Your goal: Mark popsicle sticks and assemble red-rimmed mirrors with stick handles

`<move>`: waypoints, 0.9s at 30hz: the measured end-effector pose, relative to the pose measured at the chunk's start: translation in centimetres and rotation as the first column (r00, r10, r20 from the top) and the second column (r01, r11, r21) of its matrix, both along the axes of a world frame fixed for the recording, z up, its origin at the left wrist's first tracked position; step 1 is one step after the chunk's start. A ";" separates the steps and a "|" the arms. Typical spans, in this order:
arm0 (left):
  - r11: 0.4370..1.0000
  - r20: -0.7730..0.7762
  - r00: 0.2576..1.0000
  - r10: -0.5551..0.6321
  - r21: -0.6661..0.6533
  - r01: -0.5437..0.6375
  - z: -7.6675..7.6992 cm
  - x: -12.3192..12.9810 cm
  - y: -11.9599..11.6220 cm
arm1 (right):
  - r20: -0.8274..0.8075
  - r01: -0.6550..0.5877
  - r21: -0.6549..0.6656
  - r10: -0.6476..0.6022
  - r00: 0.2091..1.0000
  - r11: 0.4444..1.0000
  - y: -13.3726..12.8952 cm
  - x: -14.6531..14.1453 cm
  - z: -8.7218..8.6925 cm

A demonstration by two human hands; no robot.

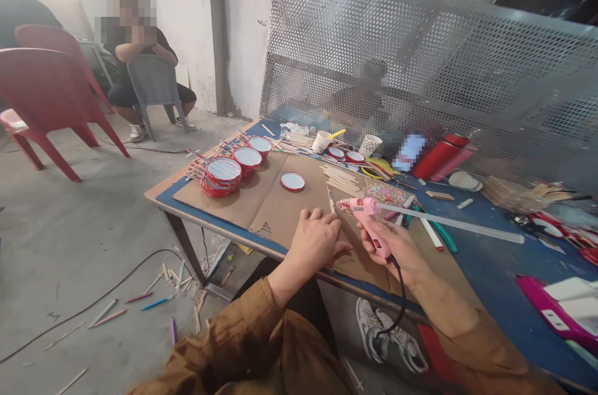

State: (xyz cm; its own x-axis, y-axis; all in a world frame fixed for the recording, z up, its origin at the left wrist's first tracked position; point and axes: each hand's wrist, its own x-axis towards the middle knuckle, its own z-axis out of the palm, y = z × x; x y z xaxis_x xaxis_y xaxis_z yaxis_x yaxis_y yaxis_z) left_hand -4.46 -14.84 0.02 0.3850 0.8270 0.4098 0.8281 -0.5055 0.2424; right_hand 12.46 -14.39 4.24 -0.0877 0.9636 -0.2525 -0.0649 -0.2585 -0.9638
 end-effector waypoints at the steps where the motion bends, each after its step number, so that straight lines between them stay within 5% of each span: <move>1: 1.000 0.003 1.000 0.000 0.003 0.000 0.0 0.0 0.0 | -0.006 0.005 0.005 -0.005 1.000 1.000 0.0 -0.1 0.0; 27: 1.000 0.002 1.000 0.000 -0.007 0.000 0.1 -0.1 -0.1 | -0.007 0.013 0.001 -0.013 1.000 1.000 0.0 -0.3 -0.1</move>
